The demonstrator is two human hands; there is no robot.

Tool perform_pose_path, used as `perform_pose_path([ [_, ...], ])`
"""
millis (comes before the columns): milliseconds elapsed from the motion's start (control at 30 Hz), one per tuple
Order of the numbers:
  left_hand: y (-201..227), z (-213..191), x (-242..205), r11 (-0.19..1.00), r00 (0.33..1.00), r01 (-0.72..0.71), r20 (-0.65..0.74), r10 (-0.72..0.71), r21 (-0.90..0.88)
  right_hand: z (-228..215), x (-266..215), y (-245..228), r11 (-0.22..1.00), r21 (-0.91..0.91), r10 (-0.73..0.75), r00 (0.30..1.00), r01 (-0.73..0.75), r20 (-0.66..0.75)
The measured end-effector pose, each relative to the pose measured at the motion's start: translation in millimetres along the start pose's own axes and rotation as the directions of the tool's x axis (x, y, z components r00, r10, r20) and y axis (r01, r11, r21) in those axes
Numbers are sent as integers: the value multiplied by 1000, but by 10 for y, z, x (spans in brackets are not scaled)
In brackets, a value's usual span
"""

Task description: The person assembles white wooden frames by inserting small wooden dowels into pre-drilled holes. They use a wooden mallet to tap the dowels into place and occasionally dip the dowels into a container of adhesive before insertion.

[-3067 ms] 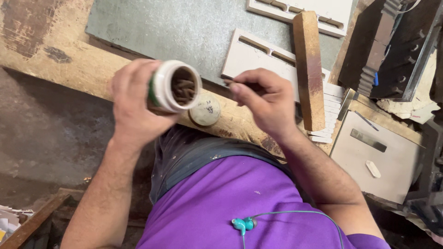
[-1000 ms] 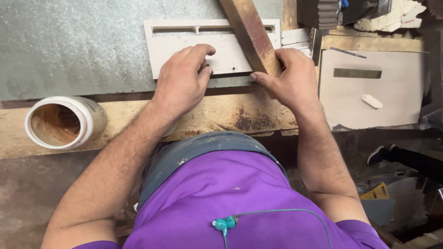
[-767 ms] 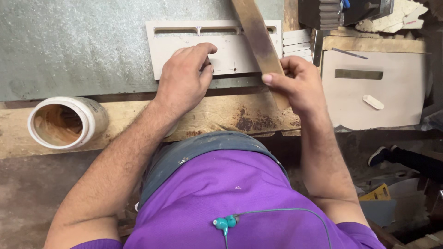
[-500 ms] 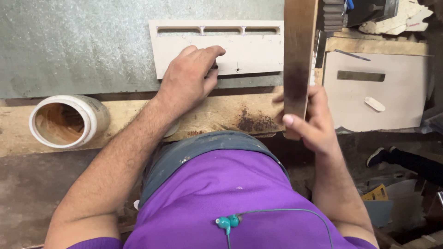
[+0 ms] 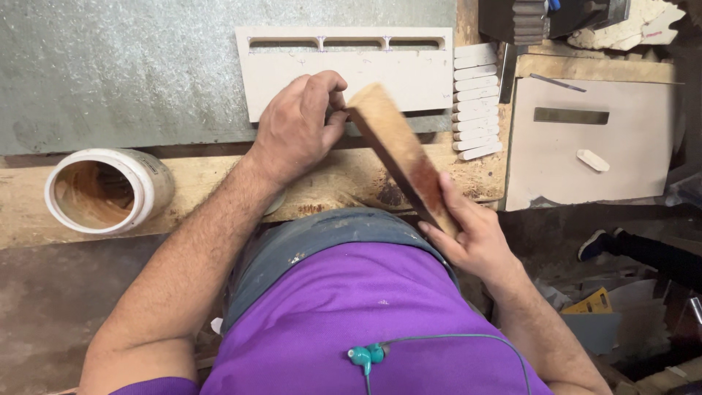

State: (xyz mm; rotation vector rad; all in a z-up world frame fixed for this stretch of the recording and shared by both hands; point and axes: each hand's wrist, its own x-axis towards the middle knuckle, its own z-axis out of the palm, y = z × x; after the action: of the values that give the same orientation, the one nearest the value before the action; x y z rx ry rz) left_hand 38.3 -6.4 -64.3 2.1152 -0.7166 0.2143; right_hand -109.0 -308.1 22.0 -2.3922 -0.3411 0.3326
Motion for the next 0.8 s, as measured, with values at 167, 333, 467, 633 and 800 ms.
perform_pose_path([
  [167, -42, 24, 18, 1000, 1000, 6, 19, -7, 26, 35, 73, -101, 999, -19, -42, 998, 41, -39],
  [333, -35, 20, -2, 1000, 1000, 17, 21, -17, -1, -26, 83, -193, 929, -38, 371, 918, -369, 139],
  [467, 44, -106, 86, 983, 961, 179, 209, -182, 34, -82, 53, -224, 995, -5, 104, 995, -104, -5],
  [633, 43, -441, 277, 954, 946, 72, 284, -157, 290, -5, -28, -113, 988, 148, 62, 990, -42, -131],
  [800, -49, -518, 373, 910, 913, 149, 299, -276, 387, 62, 20, -60, 998, 70, 16, 988, -5, -156],
])
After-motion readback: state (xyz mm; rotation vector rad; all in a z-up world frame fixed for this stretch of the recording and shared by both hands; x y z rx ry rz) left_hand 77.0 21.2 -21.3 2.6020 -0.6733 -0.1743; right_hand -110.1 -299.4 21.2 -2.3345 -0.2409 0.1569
